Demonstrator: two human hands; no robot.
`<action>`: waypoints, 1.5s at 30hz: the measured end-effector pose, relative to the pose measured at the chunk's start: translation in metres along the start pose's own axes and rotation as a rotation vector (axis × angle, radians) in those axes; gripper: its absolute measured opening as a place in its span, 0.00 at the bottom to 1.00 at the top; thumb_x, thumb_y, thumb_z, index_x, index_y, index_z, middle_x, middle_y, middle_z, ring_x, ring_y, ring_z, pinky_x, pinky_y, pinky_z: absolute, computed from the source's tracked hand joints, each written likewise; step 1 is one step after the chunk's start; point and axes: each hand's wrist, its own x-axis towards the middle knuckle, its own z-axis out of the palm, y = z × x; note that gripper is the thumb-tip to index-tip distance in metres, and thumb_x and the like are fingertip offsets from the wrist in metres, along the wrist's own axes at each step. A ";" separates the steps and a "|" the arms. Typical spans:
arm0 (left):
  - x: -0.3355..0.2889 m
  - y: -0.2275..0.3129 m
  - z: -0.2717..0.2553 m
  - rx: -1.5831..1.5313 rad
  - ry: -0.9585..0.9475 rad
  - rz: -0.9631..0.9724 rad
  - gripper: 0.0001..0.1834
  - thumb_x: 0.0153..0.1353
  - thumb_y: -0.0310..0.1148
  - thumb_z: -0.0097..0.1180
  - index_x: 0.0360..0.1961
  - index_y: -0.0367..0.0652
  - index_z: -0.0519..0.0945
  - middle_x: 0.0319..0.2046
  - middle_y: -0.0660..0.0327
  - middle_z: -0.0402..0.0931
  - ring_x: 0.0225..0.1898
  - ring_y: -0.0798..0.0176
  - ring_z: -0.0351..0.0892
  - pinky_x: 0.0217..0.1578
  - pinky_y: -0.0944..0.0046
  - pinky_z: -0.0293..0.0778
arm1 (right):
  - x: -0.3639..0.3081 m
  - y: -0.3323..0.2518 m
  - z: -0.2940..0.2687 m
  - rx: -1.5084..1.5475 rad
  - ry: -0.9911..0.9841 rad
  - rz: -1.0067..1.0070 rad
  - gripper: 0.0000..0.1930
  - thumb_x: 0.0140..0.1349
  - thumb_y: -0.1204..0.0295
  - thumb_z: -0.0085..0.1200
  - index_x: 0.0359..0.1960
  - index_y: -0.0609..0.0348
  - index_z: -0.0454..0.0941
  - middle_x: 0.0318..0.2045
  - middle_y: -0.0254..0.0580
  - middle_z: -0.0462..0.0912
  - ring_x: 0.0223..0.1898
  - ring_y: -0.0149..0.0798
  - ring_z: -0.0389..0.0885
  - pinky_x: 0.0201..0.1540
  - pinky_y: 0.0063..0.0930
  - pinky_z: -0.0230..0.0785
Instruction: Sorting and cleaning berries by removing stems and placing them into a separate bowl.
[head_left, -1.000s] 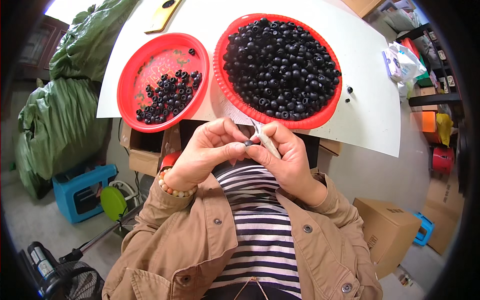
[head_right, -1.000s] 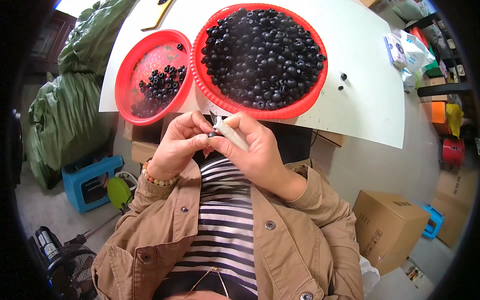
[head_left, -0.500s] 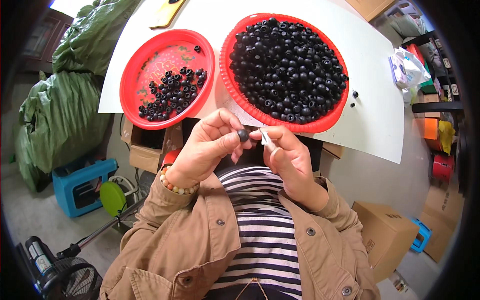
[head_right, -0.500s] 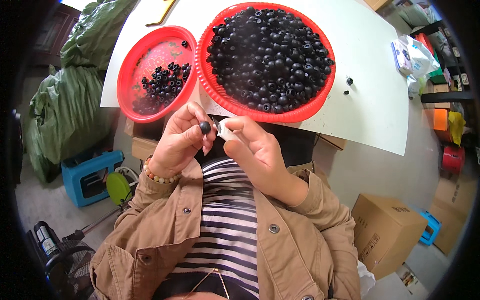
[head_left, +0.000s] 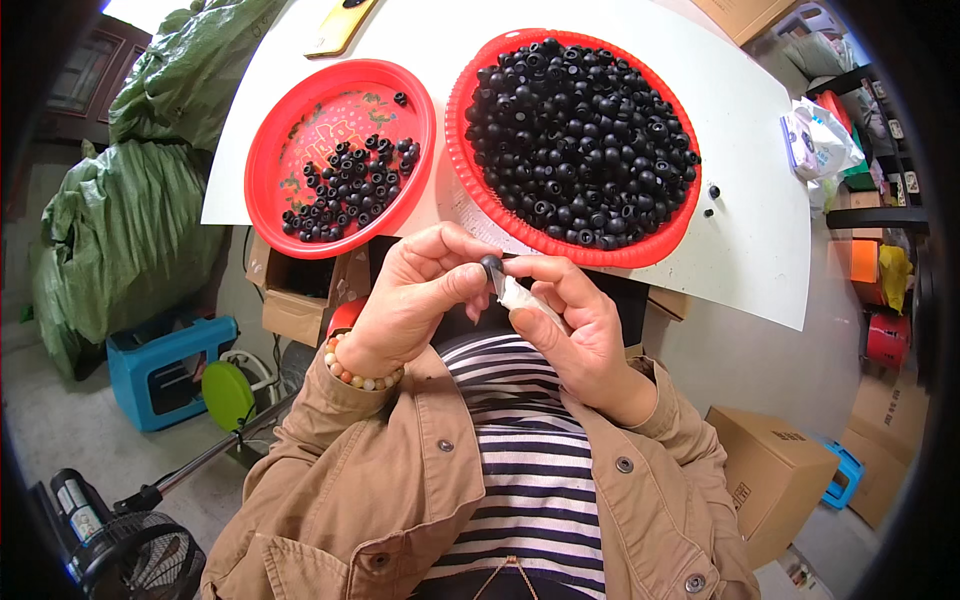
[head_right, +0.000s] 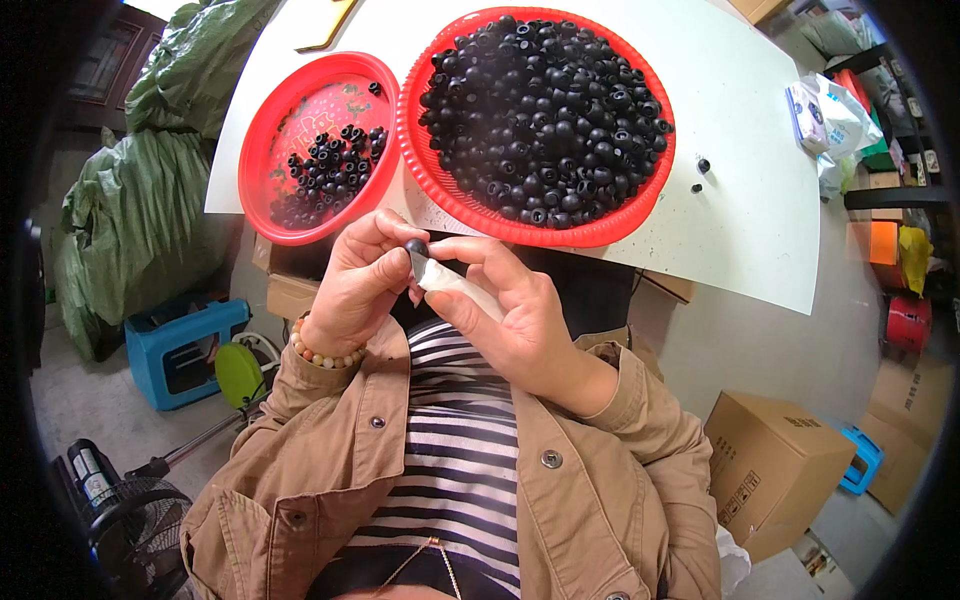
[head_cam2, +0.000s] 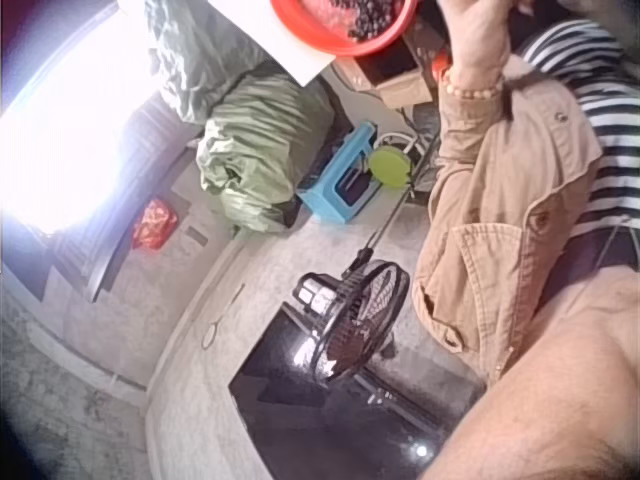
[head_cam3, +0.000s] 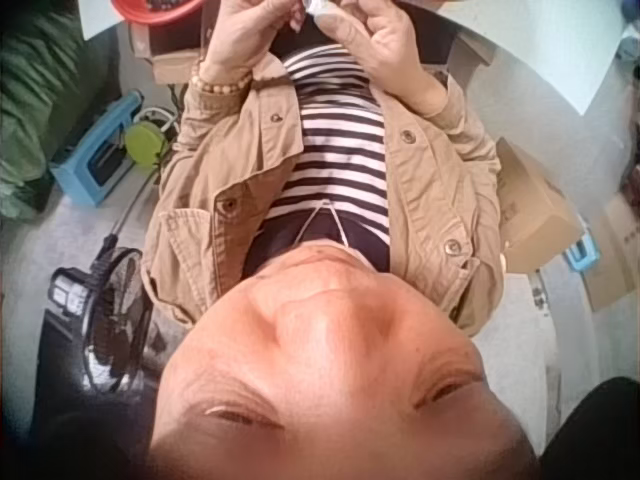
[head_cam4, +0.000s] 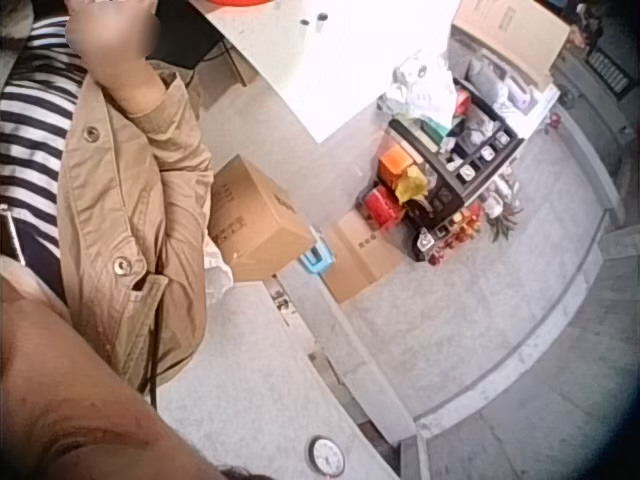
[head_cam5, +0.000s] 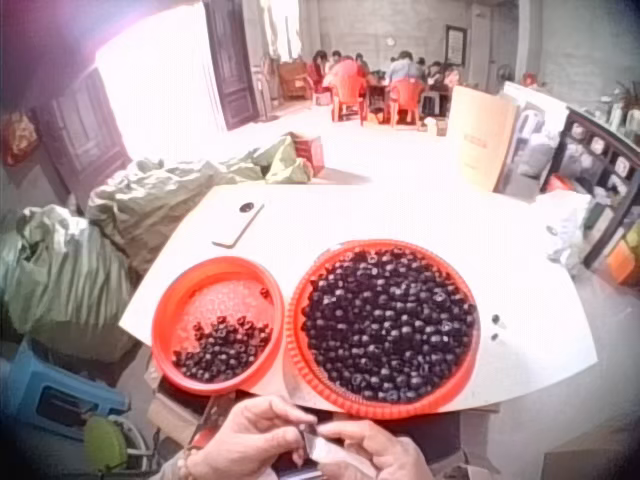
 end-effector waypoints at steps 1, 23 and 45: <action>0.000 0.000 0.000 -0.005 0.000 -0.003 0.08 0.57 0.26 0.53 0.38 0.34 0.74 0.27 0.61 0.75 0.26 0.73 0.73 0.27 0.75 0.70 | 0.000 0.000 0.000 0.001 0.004 0.003 0.15 0.60 0.69 0.50 0.47 0.63 0.68 0.30 0.38 0.79 0.32 0.22 0.74 0.35 0.16 0.65; 0.002 -0.014 0.002 0.063 -0.015 0.197 0.05 0.56 0.24 0.54 0.34 0.36 0.74 0.32 0.59 0.75 0.28 0.71 0.74 0.29 0.72 0.73 | 0.000 0.011 0.008 0.222 0.077 -0.025 0.12 0.62 0.70 0.47 0.44 0.65 0.69 0.35 0.39 0.77 0.37 0.24 0.73 0.42 0.18 0.65; 0.001 -0.013 -0.003 -0.281 -0.090 -0.059 0.09 0.60 0.32 0.50 0.37 0.39 0.72 0.29 0.59 0.74 0.27 0.70 0.75 0.28 0.71 0.75 | -0.001 0.007 0.005 0.133 0.030 0.003 0.12 0.60 0.73 0.49 0.44 0.64 0.68 0.30 0.39 0.80 0.34 0.23 0.75 0.37 0.16 0.66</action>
